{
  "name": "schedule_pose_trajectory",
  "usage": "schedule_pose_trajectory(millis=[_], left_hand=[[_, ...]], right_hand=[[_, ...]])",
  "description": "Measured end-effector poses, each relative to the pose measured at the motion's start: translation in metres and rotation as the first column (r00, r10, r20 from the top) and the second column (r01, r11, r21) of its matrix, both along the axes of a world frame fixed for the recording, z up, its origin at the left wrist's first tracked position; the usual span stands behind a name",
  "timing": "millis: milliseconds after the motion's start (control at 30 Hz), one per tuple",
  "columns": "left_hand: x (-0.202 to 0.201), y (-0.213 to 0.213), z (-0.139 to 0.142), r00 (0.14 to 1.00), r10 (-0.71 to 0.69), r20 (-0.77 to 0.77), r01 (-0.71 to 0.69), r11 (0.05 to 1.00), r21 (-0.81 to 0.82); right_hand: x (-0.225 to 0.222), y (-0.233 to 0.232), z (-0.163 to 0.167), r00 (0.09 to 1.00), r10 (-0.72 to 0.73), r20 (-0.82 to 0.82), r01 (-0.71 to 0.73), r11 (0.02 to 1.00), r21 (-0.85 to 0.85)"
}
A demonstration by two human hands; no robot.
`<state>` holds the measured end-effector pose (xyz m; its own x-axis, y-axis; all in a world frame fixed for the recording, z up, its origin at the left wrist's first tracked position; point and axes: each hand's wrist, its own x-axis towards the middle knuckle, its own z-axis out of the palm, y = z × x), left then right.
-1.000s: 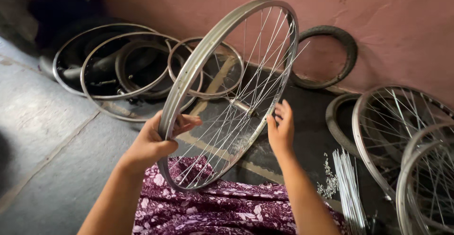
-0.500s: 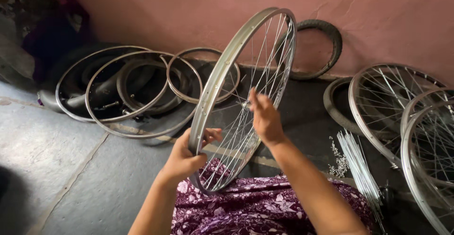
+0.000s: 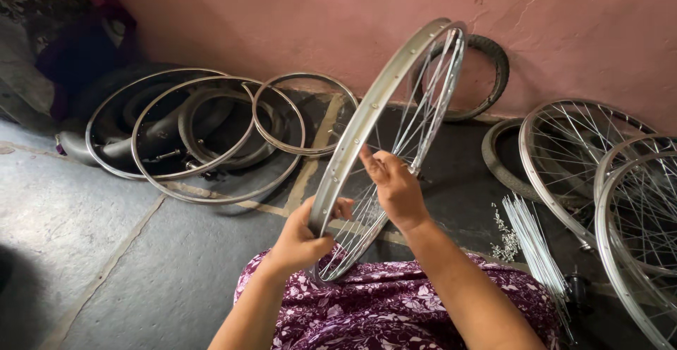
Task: The person sits on the floor and laces a bicycle wheel by inserting spokes through the hub and rim, then securing them with nipples. The person handles the wheel, spokes, and nipples, and briefly inspects a hub component at the end.
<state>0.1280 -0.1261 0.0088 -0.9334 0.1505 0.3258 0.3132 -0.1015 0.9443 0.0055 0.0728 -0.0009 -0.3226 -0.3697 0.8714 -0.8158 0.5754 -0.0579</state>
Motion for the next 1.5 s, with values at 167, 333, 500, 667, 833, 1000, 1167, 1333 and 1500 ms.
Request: schedule_pose_trajectory(millis=[167,333,500,667,833,1000,1167,1333,1500], left_hand=[[0.003,-0.002,0.000,0.997,-0.029,-0.072,0.027,0.999,-0.039],[0.000,-0.004,0.001,0.999,-0.027,-0.025,0.027,1.000,-0.013],[0.004,-0.005,-0.012,0.997,-0.004,-0.081,0.002,0.999,-0.033],[0.006,-0.011,-0.055,0.981,-0.011,-0.193,0.017,0.999,0.028],[0.009,-0.007,-0.110,0.964,0.085,-0.252,-0.082,0.996,0.021],[0.017,0.009,-0.117,0.892,0.232,-0.388,-0.259,0.966,-0.019],[0.013,0.027,-0.049,0.813,0.295,-0.501,-0.358,0.933,-0.032],[-0.021,0.026,0.046,0.845,0.361,-0.394,-0.479,0.839,-0.259],[-0.044,0.040,0.091,0.995,0.023,0.098,-0.012,0.994,-0.111]], right_hand=[[-0.009,0.011,0.003,0.958,-0.217,-0.189,0.221,0.975,-0.001],[-0.019,0.022,0.015,0.914,-0.396,-0.084,0.399,0.917,0.023],[-0.021,0.007,0.012,0.797,0.366,0.480,-0.117,0.873,-0.474],[-0.025,0.006,-0.001,0.172,0.880,0.443,-0.107,0.464,-0.879],[-0.033,0.007,-0.015,0.110,0.979,0.173,-0.074,0.181,-0.981],[-0.036,0.002,-0.024,0.105,0.945,0.310,-0.066,0.318,-0.946],[-0.033,0.002,-0.028,0.157,0.908,0.387,-0.058,0.400,-0.915],[-0.020,0.003,-0.024,0.176,0.881,0.438,-0.045,0.452,-0.891],[-0.014,0.015,-0.013,0.156,0.861,0.485,-0.051,0.497,-0.866]])
